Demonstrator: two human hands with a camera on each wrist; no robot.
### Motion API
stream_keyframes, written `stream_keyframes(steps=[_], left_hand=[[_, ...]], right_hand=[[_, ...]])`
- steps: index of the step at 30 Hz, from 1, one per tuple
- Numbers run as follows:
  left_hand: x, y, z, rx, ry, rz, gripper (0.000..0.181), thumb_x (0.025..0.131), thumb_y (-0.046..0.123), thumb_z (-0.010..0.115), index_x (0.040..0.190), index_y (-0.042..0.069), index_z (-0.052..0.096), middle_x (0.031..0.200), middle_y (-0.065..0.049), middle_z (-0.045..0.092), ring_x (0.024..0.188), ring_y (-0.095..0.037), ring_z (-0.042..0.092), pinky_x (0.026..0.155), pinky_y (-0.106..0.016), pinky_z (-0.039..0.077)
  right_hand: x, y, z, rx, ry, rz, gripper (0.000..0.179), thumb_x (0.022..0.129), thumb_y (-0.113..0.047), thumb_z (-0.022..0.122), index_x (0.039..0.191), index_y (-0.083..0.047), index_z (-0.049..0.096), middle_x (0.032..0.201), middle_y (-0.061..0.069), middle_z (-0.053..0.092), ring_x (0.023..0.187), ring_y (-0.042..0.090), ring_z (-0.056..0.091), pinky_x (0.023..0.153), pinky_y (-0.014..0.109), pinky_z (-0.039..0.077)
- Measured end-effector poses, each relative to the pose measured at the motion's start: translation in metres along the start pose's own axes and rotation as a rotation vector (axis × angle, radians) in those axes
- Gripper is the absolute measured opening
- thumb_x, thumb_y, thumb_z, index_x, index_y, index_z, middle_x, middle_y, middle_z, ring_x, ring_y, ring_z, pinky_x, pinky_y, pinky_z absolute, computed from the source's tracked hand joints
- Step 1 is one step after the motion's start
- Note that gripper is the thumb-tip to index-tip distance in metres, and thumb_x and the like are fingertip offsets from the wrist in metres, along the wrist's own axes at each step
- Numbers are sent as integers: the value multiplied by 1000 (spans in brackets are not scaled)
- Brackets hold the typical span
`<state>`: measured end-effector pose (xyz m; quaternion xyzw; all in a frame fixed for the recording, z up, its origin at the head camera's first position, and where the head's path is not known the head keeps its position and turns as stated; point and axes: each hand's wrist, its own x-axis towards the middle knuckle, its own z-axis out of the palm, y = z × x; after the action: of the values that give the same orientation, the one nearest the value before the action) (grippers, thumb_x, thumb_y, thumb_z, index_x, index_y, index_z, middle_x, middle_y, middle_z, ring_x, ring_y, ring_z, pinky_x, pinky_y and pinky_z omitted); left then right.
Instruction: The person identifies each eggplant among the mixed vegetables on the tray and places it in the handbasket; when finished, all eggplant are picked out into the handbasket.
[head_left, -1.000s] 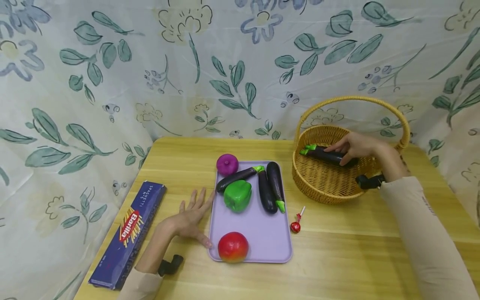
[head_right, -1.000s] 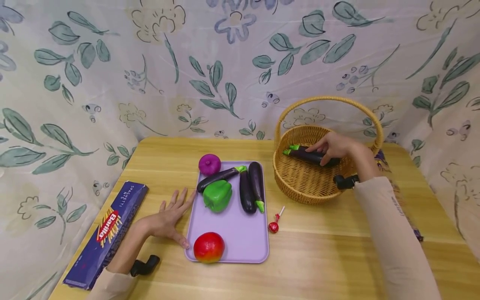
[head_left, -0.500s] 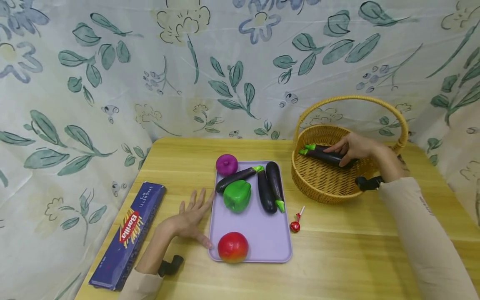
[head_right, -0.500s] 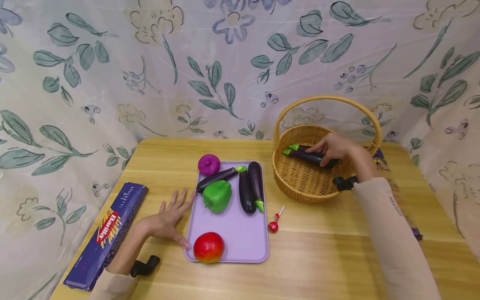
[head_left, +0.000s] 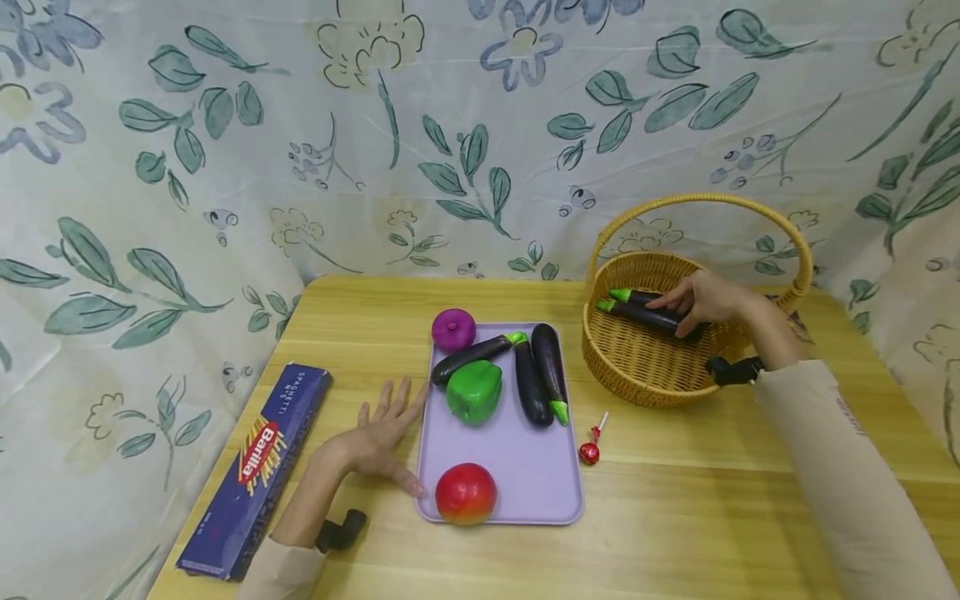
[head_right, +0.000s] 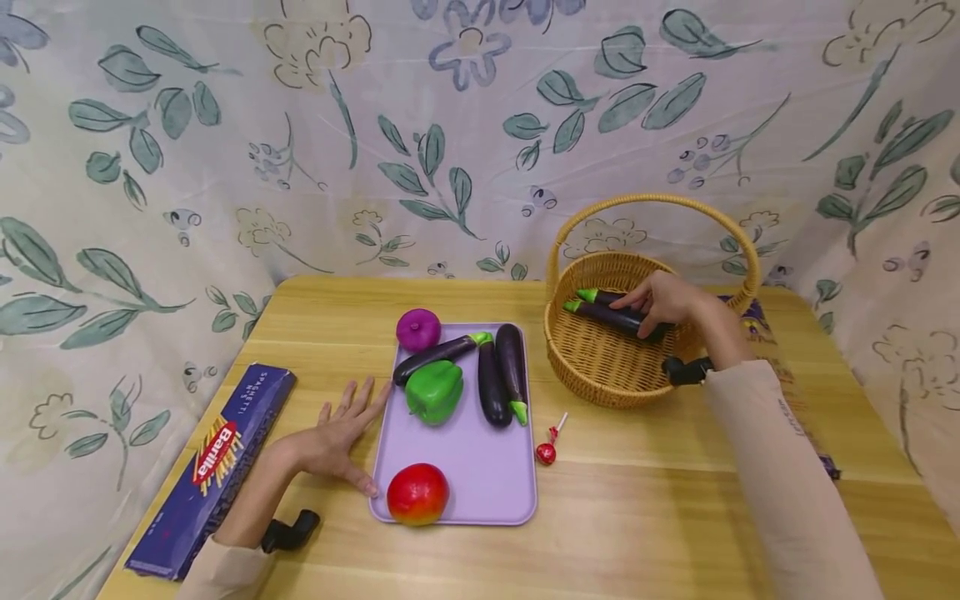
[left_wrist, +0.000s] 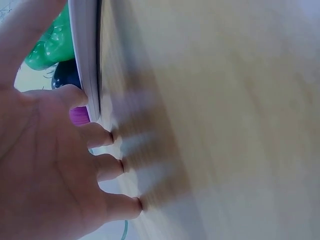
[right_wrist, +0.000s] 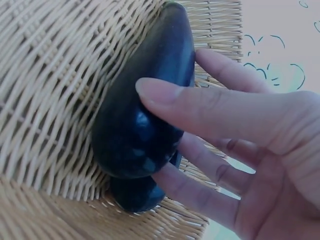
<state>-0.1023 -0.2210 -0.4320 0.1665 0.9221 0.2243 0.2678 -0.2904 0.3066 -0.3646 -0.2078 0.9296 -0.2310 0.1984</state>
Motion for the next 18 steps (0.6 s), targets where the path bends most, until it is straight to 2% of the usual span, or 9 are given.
stream_keyframes(steps=[6, 10, 12, 17, 18], left_hand=[[1, 0, 1, 13, 6, -8, 148, 65, 55, 93, 167, 17, -8, 170, -25, -20, 156, -51, -20, 120, -78, -8], [-1, 1, -2, -8, 0, 2, 148, 64, 58, 92, 167, 20, -7, 170, -25, -20, 156, -50, -22, 120, -77, -11], [0, -3, 0, -23, 7, 21, 148, 64, 64, 89, 167, 23, -9, 170, -25, -21, 155, -50, -24, 119, -77, -13], [2, -5, 1, -13, 2, 15, 148, 64, 63, 89, 167, 24, -10, 170, -24, -22, 155, -49, -24, 120, -77, -12], [0, 0, -2, -1, -7, -4, 148, 64, 59, 92, 167, 22, -8, 170, -24, -21, 156, -49, -22, 121, -76, -11]], right_hand=[[3, 3, 2, 21, -8, 15, 50, 77, 5, 86, 125, 4, 72, 123, 36, 65, 110, 46, 66, 83, 45, 64], [5, 2, 1, 14, -12, 19, 50, 77, 4, 86, 125, 3, 72, 121, 35, 66, 108, 45, 67, 83, 47, 63], [5, 1, 1, 15, -13, 17, 50, 77, 4, 86, 125, 3, 72, 120, 34, 67, 107, 44, 67, 83, 47, 63], [3, -1, -3, -28, -6, -5, 48, 81, -2, 86, 126, 5, 71, 114, 31, 71, 103, 41, 70, 82, 45, 63], [3, -3, -4, -50, 0, -9, 48, 82, -5, 85, 127, 5, 70, 113, 30, 72, 103, 40, 71, 82, 45, 63]])
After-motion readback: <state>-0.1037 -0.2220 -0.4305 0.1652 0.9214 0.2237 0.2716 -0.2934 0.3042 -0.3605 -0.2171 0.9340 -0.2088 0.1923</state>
